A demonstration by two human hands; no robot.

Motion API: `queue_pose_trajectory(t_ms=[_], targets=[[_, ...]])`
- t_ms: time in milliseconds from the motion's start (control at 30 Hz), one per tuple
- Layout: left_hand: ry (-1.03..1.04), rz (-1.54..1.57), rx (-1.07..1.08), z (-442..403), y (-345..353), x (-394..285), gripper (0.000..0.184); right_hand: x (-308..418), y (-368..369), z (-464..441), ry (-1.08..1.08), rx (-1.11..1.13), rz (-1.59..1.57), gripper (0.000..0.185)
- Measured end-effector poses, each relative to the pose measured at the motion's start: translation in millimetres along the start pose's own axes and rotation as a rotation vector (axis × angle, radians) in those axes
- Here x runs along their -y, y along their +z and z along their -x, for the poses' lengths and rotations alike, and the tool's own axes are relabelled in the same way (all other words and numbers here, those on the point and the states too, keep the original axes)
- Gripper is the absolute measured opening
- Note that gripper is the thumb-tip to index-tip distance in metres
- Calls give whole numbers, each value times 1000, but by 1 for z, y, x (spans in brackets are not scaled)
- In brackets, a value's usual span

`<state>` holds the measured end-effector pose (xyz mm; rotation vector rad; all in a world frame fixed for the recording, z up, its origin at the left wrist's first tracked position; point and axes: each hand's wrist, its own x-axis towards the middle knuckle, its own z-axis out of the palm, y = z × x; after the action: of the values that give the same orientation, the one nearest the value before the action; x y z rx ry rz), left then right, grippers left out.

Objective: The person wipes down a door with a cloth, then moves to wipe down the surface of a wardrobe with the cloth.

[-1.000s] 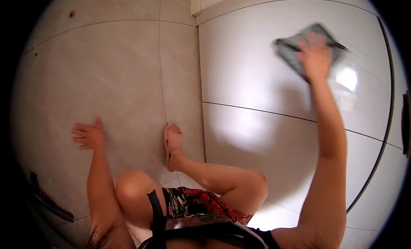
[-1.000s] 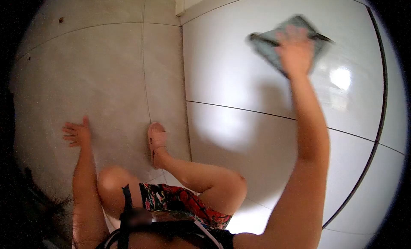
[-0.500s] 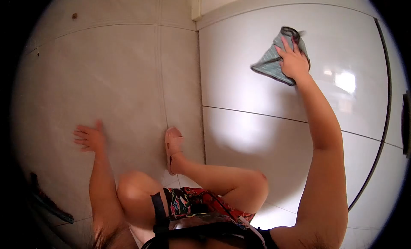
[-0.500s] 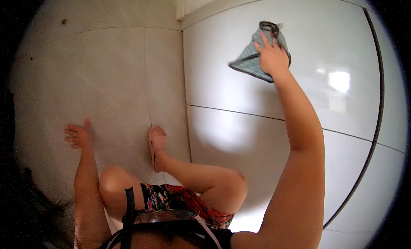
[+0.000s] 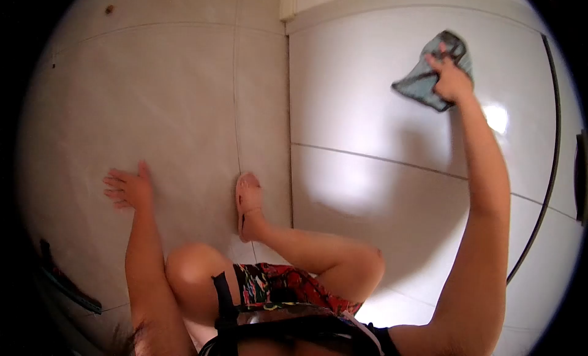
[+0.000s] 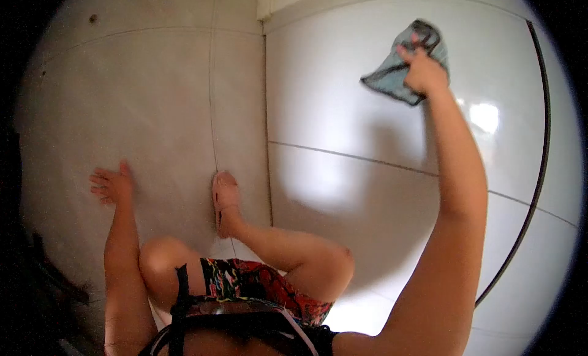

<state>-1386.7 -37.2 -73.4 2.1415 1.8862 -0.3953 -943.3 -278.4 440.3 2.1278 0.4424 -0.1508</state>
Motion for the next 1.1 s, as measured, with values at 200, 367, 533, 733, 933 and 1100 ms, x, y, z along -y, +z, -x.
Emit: queue_pose_trajectory(t_ms=[200,367,533,733,933,1100], targets=[[-47,-12,-39,-10,-4,-9,100,47,33,-5,49,1,124,72],[23,108,-91,-2,16,-3,102,-9,8,-21,111,-28,46,67],[-77,24,37,-6,7,-13,102,36,-3,-10,154,-124,329,63],[-57,8,94,0,4,-11,101,114,92,8,-11,87,-132,65],[-53,-16,95,-8,-3,-20,100,-17,-24,-5,239,-180,34,66],[-26,43,-13,-12,-10,-18,100,27,-5,-1,254,-133,348,57]])
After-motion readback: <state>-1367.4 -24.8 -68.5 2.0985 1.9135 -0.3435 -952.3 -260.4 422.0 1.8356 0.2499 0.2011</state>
